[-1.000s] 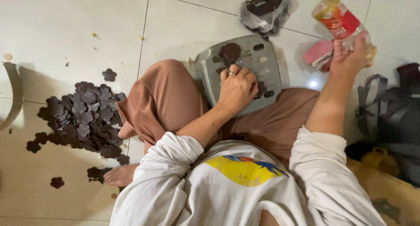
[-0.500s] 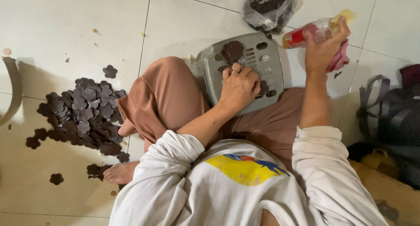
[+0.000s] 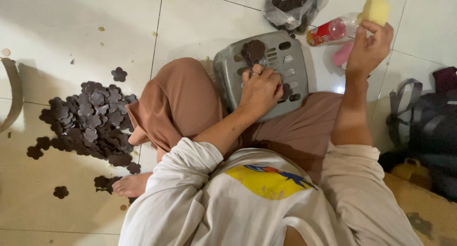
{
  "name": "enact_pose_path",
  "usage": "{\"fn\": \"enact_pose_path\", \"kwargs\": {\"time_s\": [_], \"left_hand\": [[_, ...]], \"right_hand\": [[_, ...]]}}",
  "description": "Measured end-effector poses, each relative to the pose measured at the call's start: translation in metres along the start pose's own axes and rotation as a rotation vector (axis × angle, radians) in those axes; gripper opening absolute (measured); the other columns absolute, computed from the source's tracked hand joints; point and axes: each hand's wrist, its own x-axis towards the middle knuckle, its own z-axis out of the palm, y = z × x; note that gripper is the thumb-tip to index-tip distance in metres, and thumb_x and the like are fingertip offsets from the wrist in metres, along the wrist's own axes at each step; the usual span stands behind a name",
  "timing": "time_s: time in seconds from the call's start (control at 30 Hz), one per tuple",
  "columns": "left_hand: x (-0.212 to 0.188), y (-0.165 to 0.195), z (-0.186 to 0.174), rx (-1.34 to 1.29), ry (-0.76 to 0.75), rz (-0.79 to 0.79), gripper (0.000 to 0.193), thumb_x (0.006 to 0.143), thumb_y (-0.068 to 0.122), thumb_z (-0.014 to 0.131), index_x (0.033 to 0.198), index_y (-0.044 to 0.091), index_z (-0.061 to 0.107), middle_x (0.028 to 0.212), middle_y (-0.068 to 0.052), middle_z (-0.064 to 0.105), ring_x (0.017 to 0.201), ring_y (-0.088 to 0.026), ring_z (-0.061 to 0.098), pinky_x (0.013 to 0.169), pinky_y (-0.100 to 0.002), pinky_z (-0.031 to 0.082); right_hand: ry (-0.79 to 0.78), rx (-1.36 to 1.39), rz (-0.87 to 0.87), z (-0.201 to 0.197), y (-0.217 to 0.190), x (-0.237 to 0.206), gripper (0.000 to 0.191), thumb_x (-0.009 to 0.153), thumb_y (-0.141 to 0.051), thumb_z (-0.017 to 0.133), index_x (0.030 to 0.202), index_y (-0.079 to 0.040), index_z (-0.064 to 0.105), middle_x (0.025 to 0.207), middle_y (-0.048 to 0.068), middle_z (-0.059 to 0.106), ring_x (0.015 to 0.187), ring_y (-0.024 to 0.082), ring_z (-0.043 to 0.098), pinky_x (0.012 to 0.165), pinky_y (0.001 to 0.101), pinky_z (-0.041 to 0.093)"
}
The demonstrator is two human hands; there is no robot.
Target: The person sits on the floor and cleans dark flower-shaped shoe components one at a time, rubbing each piece with a yellow sponge-like block and placing the cleaned pieces on a slotted plastic basket. At one point they pick up a plastic bottle from the floor and set it aside.
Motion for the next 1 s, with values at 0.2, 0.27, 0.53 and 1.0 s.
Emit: {"fn": "enact_pose_path", "kwargs": {"time_s": [0.2, 0.27, 0.53, 1.0], "left_hand": [[0.001, -0.001, 0.000, -0.017, -0.036, -0.016, 0.008, 0.079, 0.018, 0.075, 0.082, 0.011, 0.071, 0.093, -0.005, 0.066, 0.102, -0.027, 0.055, 0.092, -0.047, 0.036], [0.001, 0.000, 0.000, -0.021, -0.014, -0.012, 0.008, 0.079, 0.018, 0.075, 0.081, 0.011, 0.072, 0.094, -0.005, 0.067, 0.103, -0.028, 0.055, 0.093, -0.047, 0.036], [0.000, -0.002, 0.004, -0.022, 0.003, -0.011, 0.011, 0.081, 0.019, 0.075, 0.086, 0.010, 0.073, 0.096, -0.007, 0.068, 0.104, -0.030, 0.055, 0.091, -0.048, 0.036], [0.000, -0.002, 0.002, -0.053, 0.033, -0.004, 0.006, 0.083, 0.017, 0.074, 0.084, 0.011, 0.073, 0.095, -0.004, 0.068, 0.102, -0.029, 0.056, 0.090, -0.047, 0.037]], "right_hand": [[0.047, 0.061, -0.012, -0.011, 0.003, 0.000, 0.013, 0.106, 0.007, 0.076, 0.104, 0.007, 0.063, 0.113, 0.013, 0.063, 0.091, 0.016, 0.059, 0.080, 0.0335, 0.050], [0.067, 0.188, 0.118, -0.021, 0.000, -0.003, 0.022, 0.108, 0.001, 0.075, 0.096, 0.003, 0.058, 0.098, 0.011, 0.061, 0.084, 0.018, 0.057, 0.074, 0.0350, 0.048], [-0.477, 0.311, 0.558, -0.041, -0.059, -0.066, 0.023, 0.104, -0.013, 0.068, 0.122, -0.007, 0.055, 0.101, 0.003, 0.070, 0.087, 0.009, 0.064, 0.074, 0.0229, 0.051], [-0.576, -0.186, 0.128, -0.026, -0.063, -0.106, 0.013, 0.096, -0.004, 0.077, 0.105, 0.000, 0.069, 0.105, 0.015, 0.069, 0.090, 0.031, 0.068, 0.079, 0.0387, 0.055]]}}
